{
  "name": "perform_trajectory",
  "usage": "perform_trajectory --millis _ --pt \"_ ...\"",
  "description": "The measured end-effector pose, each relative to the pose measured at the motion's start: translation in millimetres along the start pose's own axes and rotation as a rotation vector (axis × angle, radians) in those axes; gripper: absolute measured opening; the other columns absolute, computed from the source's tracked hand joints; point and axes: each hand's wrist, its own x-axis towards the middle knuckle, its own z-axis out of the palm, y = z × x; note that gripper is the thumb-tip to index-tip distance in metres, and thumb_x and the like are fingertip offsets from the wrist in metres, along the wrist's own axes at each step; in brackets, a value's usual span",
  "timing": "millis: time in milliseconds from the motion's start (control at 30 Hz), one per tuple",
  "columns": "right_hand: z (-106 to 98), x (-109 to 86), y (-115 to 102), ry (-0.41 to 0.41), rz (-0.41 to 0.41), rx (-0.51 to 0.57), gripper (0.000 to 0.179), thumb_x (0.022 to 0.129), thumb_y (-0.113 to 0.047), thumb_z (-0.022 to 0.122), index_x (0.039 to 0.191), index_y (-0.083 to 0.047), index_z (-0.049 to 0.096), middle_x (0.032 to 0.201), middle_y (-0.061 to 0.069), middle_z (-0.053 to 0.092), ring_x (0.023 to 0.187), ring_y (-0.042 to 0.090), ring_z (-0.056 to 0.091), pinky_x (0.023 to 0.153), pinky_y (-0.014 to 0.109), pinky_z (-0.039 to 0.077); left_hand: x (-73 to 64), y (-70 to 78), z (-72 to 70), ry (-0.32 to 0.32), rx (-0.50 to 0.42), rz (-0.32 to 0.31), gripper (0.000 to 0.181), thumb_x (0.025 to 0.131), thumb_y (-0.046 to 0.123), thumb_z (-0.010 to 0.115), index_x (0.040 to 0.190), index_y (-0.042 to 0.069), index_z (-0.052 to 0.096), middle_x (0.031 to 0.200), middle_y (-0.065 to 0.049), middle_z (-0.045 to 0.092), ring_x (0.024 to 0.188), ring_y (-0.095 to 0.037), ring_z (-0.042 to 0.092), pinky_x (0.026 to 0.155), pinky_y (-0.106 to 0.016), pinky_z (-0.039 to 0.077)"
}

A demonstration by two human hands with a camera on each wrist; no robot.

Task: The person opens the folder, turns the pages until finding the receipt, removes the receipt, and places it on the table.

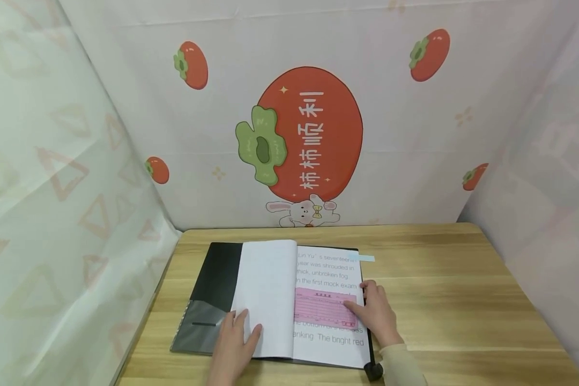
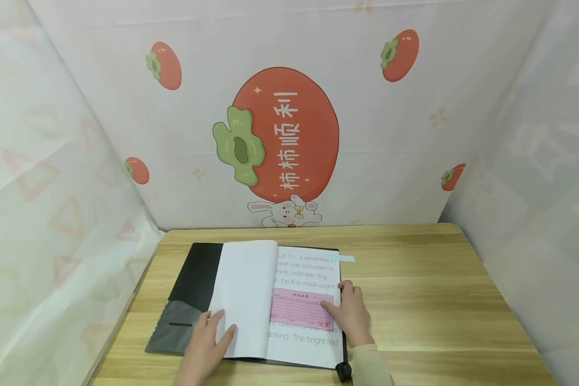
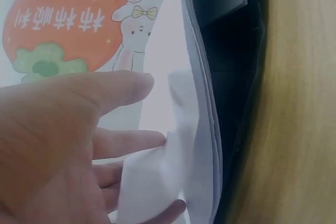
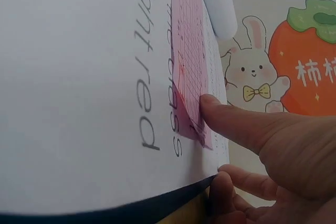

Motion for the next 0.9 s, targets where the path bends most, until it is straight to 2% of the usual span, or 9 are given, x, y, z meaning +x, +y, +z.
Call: perform_trajectory --millis 267,567,767,900 --pt "-2 4.2 8 0.001 0.005 0.051 0.055 0.09 -0.019 0.084 0.131 0.005 0.056 0.106 0.015 0.064 0.091 0.026 0.06 0.074 0.038 0.048 4.1 -5.9 2.0 -0.032 -0.011 -0.017 0.054 0.097 0.028 0.076 0.134 -0.009 0.063 0.136 -0.031 0.052 0.129 -0.049 0.052 0.104 -0.065 0.046" --pt "-5 4.7 9 0.0 -0.008 0.071 0.052 0.091 -0.017 0.083 0.13 0.005 0.057 0.107 0.015 0.067 0.089 0.025 0.062 0.073 0.038 0.05 8.4 -11.4 3.6 -0.06 -0.002 -0.04 0.056 0.096 0.029 0.076 0.135 -0.009 0.064 0.136 -0.032 0.049 0.127 -0.05 0.05 0.103 -0.066 0.045" --pt "-5 5.2 10 0.003 -0.005 0.074 0.052 0.091 -0.017 0.084 0.13 0.005 0.058 0.106 0.015 0.067 0.088 0.024 0.062 0.072 0.036 0.049 5.3 -12.3 5.1 -0.096 0.007 -0.052 0.062 0.096 0.033 0.075 0.141 -0.007 0.06 0.152 -0.038 0.032 0.134 -0.056 0.038 0.103 -0.072 0.041" --pt "-5 5.4 10 0.005 -0.001 0.076 0.051 0.091 -0.016 0.083 0.13 0.005 0.058 0.106 0.014 0.067 0.088 0.024 0.062 0.071 0.036 0.048 3.3 -13.5 7.1 -0.149 0.006 -0.046 0.069 0.097 0.035 0.074 0.147 -0.008 0.054 0.163 -0.038 0.018 0.147 -0.063 0.021 0.113 -0.079 0.024"
